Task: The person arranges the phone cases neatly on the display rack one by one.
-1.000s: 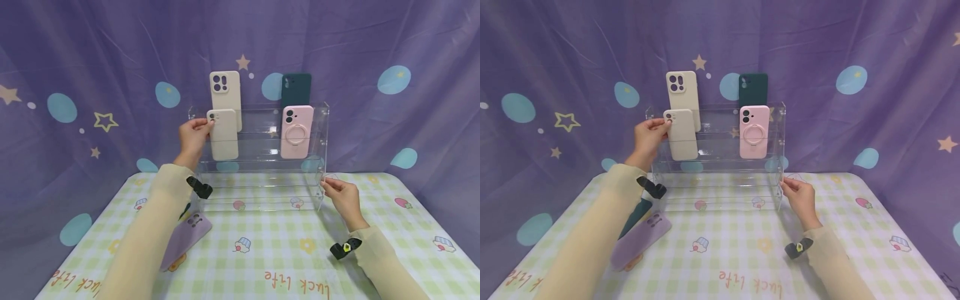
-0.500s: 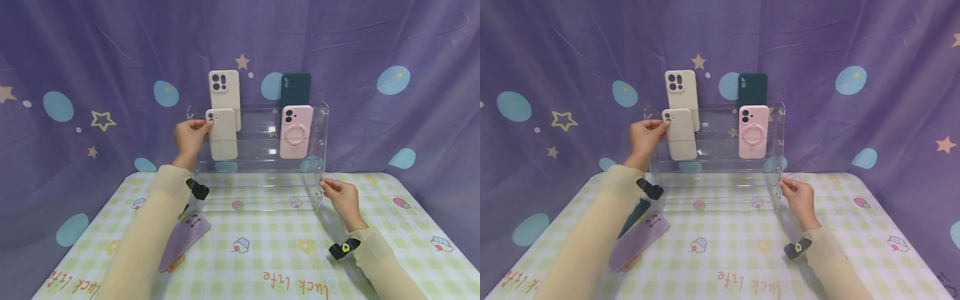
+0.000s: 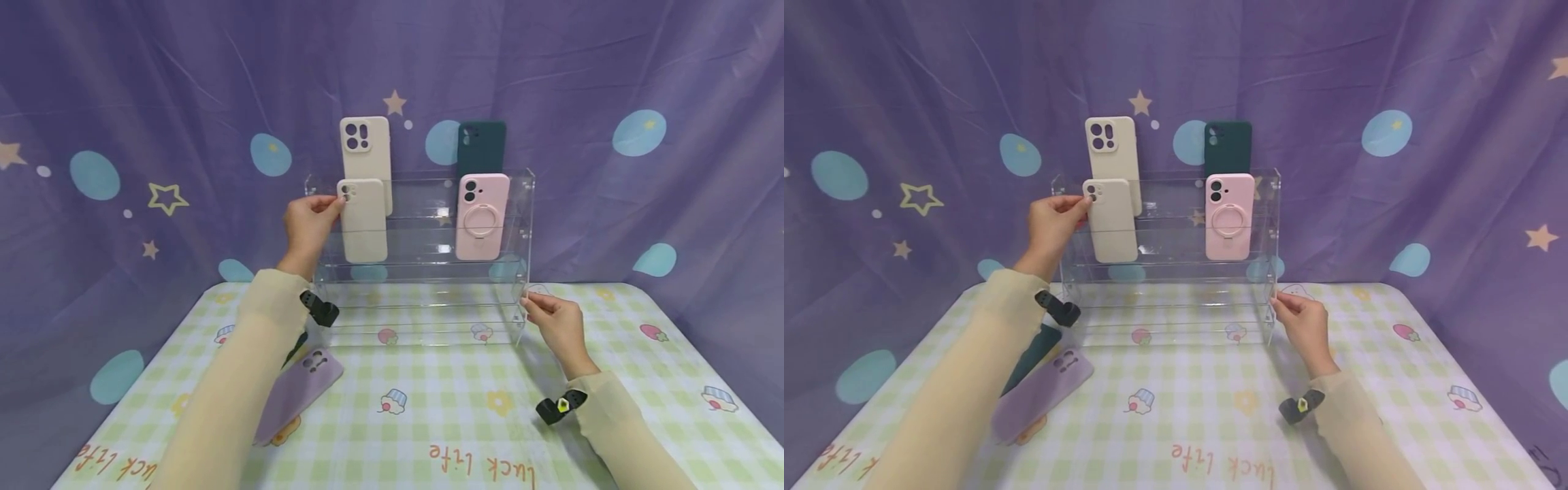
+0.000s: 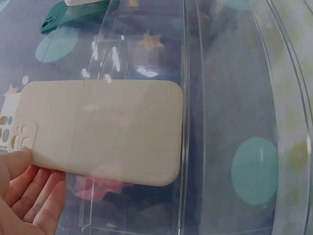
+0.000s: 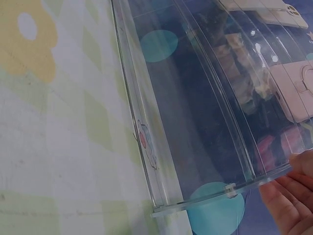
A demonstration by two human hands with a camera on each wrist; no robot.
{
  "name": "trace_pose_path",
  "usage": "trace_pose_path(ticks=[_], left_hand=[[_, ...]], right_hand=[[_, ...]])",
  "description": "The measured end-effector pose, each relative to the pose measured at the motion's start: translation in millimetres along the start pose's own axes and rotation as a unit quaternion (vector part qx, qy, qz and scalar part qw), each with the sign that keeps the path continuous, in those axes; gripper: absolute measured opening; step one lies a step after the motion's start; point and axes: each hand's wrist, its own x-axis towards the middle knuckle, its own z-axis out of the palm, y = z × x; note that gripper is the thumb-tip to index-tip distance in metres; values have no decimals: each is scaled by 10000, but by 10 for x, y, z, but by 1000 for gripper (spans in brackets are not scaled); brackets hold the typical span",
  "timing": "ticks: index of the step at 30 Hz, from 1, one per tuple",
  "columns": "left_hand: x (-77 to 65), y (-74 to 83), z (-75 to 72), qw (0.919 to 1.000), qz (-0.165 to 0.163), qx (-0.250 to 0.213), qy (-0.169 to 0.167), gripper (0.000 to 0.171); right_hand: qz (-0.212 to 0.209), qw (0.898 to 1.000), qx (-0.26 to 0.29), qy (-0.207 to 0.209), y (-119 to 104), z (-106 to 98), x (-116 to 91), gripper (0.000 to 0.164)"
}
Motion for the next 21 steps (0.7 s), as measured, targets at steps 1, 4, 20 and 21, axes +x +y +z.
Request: trace_pose_path(ticks=[1, 4, 20, 21], left_hand=[[3, 8, 0, 10000, -34, 35, -41, 29], [16, 27, -3, 9997, -120, 146, -120, 30], [20, -5, -58, 9988, -119, 350, -306, 37], [20, -4, -56, 9989, -108, 337, -320, 36]], right_hand=[[-4, 10000, -6, 8, 0, 1, -1, 33], [5, 10000, -29, 5, -3, 5, -5, 33], [-42, 10000, -22, 39, -32, -2, -13, 32], [-49, 10000, -21, 44, -29, -3, -13, 32]])
